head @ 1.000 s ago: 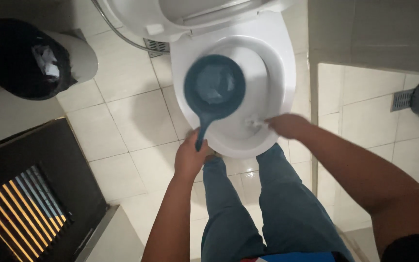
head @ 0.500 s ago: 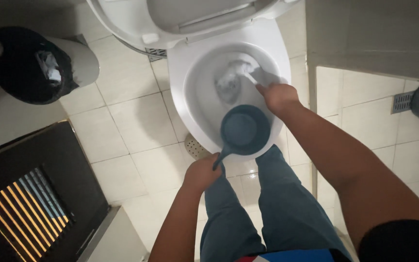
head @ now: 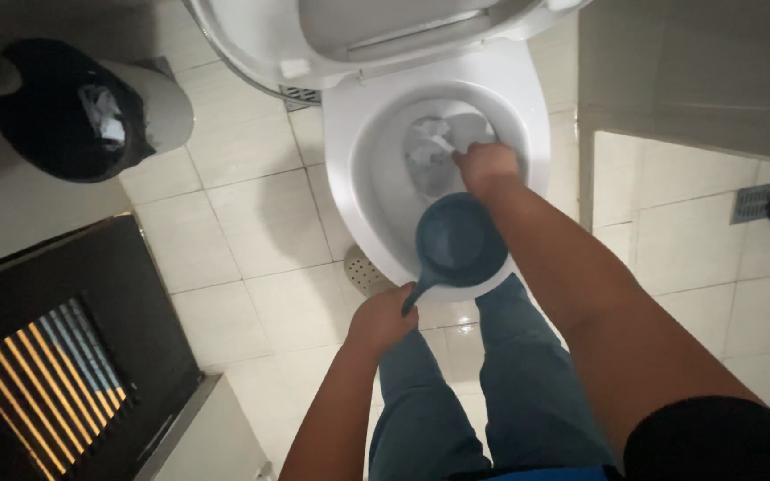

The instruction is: The person pours water from a blue plastic scoop into the toilet bowl and scrubs the interior with a white toilet brush. They repeatedly rinse the brush in the bowl and continue scrubbing different areas of the toilet.

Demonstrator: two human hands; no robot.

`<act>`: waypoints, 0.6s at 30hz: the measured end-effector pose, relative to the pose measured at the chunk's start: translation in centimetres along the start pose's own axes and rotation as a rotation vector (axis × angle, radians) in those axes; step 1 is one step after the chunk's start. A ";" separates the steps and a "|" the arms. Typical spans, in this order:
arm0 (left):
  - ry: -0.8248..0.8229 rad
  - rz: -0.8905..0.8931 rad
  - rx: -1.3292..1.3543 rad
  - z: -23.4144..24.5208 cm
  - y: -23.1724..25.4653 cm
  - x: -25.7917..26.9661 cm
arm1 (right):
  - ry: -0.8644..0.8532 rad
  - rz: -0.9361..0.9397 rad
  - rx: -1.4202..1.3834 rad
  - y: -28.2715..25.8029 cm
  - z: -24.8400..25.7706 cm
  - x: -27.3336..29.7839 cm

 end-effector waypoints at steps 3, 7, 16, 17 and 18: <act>0.001 -0.015 0.053 0.2 0.0 1.1 | 0.026 -0.071 -0.062 1.3 1.1 1.7; -0.029 0.026 0.032 2.3 0.6 2.8 | 0.005 -0.154 -0.227 2.8 4.8 7.2; -0.082 0.117 0.049 2.8 -0.4 5.0 | -0.156 -0.056 -0.223 0.3 -7.0 0.2; -0.085 0.142 0.070 2.8 -0.6 4.8 | -0.090 -0.124 -0.204 2.3 -11.4 -3.4; -0.090 0.147 0.069 3.4 -0.1 5.0 | -0.095 -0.122 -0.209 2.3 -8.4 -3.3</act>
Point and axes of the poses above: each hand's wrist, its own x-axis away from the middle knuckle, its own z-axis out of the back of the hand, y = z × x, the point moved 5 cm from there along -x, towards the middle knuckle, and after that the axes turned 5 degrees about z, right-handed, at the moved point
